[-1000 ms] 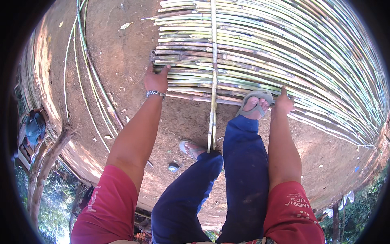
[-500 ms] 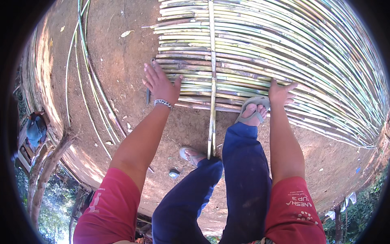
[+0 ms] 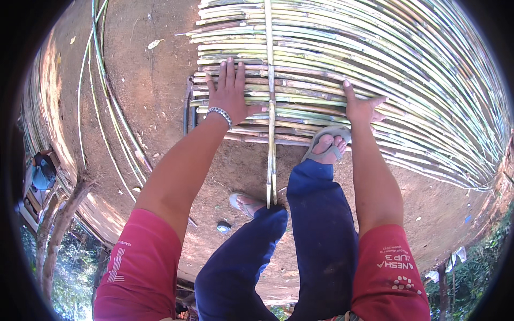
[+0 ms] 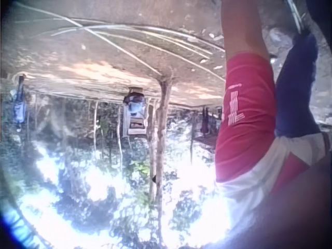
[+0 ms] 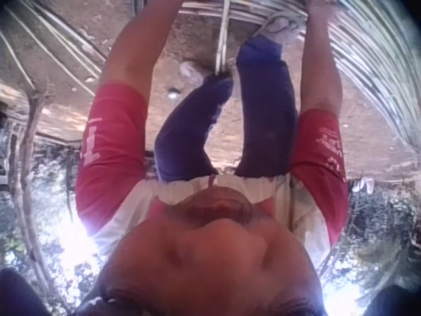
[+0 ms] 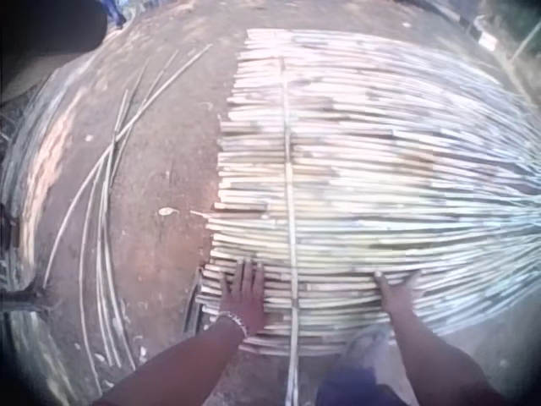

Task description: The person weaves thin bamboo strips into a mat structure on the ground. They use pliers to cut and secure the strips, arranging them in a grid pattern. The person works on the ground, occasionally adjusting the position of the mat and the strips.

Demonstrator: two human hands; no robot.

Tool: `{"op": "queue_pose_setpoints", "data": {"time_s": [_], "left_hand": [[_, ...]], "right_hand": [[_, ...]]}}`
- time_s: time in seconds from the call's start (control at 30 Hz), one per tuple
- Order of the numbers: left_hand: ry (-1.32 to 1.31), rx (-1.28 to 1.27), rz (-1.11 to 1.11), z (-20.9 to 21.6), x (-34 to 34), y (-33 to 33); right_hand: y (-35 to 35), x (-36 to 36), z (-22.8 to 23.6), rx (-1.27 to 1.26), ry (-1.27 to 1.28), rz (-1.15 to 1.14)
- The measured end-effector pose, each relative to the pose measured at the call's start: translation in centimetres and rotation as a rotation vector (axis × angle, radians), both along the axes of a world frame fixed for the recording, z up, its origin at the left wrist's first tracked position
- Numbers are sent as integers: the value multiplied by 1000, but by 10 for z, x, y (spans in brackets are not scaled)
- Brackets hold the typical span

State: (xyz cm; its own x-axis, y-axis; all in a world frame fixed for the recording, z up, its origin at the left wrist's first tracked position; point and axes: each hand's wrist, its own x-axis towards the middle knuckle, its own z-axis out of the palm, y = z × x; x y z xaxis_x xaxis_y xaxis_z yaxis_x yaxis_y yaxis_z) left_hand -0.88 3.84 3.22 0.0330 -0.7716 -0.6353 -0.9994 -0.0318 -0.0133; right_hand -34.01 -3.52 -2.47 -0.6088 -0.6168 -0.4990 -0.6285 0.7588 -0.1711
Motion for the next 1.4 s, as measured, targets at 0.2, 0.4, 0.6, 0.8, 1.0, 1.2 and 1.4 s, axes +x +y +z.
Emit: {"op": "queue_pose_setpoints", "data": {"time_s": [0.2,0.4,0.6,0.8,1.0,1.2,1.4], "left_hand": [[6,-78,142,-19,-8,3],[0,-119,211,-21,-13,4],[26,-158,239,-22,-14,4],[38,-179,247,-26,-12,7],[59,-171,249,-24,-13,4],[83,-148,285,-18,-15,2],[156,-265,652,-11,-44,20]], "right_hand": [[30,10,42,-138,132,491],[-13,54,66,-186,238,1338],[-22,72,47,12,345,1782],[-26,78,44,76,356,1883],[-30,79,46,94,343,1924],[-32,80,48,53,296,1905],[-14,109,52,-388,-87,1536]]}}
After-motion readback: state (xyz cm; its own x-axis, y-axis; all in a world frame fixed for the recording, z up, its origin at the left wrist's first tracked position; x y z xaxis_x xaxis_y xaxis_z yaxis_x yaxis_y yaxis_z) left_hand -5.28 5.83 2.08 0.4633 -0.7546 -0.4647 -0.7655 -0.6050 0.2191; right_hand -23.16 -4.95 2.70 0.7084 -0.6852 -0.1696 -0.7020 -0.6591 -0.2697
